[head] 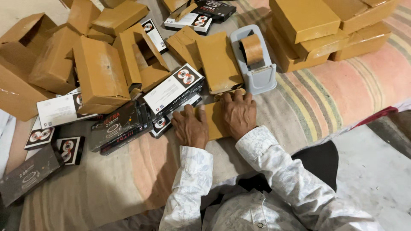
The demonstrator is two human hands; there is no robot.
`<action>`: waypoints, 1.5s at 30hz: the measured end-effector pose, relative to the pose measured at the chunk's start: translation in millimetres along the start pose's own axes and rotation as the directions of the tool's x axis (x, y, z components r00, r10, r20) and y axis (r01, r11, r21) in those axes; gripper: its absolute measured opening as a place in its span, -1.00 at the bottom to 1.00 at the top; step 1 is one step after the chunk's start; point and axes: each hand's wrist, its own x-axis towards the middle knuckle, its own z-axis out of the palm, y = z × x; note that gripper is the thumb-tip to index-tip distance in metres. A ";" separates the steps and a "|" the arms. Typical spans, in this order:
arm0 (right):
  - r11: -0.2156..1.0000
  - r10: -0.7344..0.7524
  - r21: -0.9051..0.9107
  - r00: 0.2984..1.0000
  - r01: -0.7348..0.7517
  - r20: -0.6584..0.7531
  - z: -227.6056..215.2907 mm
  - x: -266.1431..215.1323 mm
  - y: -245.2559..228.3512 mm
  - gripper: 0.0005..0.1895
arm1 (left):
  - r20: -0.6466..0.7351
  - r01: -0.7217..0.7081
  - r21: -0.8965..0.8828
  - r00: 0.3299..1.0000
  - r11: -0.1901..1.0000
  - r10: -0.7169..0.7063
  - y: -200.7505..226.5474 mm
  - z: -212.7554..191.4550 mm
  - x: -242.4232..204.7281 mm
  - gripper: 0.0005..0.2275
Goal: The person places small product boxes into larger cardboard shipping boxes, folds the flaps, and seals them with packing tape using a tape dispenser. The sealed boxes are stacked on the right side of the workspace.
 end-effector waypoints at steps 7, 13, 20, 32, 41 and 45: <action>0.985 -0.088 0.147 0.996 0.092 -0.035 -17.6 -10.2 1.7 -0.51 | 0.049 -0.022 0.021 0.999 1.000 0.021 -0.4 -8.3 -10.4 -0.48; 0.971 -0.239 0.016 0.970 0.238 0.046 -28.2 -10.8 10.0 -0.05 | 0.006 -0.056 -0.011 0.998 0.998 0.056 -7.7 -6.4 -16.2 -0.44; 0.860 -0.483 0.320 0.836 0.397 0.261 -38.8 -4.5 59.4 0.15 | -0.105 -0.194 0.009 0.975 0.981 0.194 -30.4 7.4 -42.7 -0.34; 0.986 -0.132 0.120 0.982 0.116 0.132 -20.3 -32.8 18.0 -0.28 | -0.033 -0.254 -0.128 0.967 0.959 0.252 -38.4 -2.4 -66.6 -0.39; 0.908 -0.401 0.219 0.893 0.358 0.205 -34.7 -14.3 47.3 0.14 | -0.164 -0.275 -0.114 0.953 0.955 0.255 -37.0 -2.5 -67.8 -0.62; 0.892 -0.407 0.311 0.882 0.328 0.237 -41.8 -11.1 52.6 0.15 | -0.176 -0.319 -0.059 0.936 0.946 0.305 -35.1 -3.9 -67.7 -0.45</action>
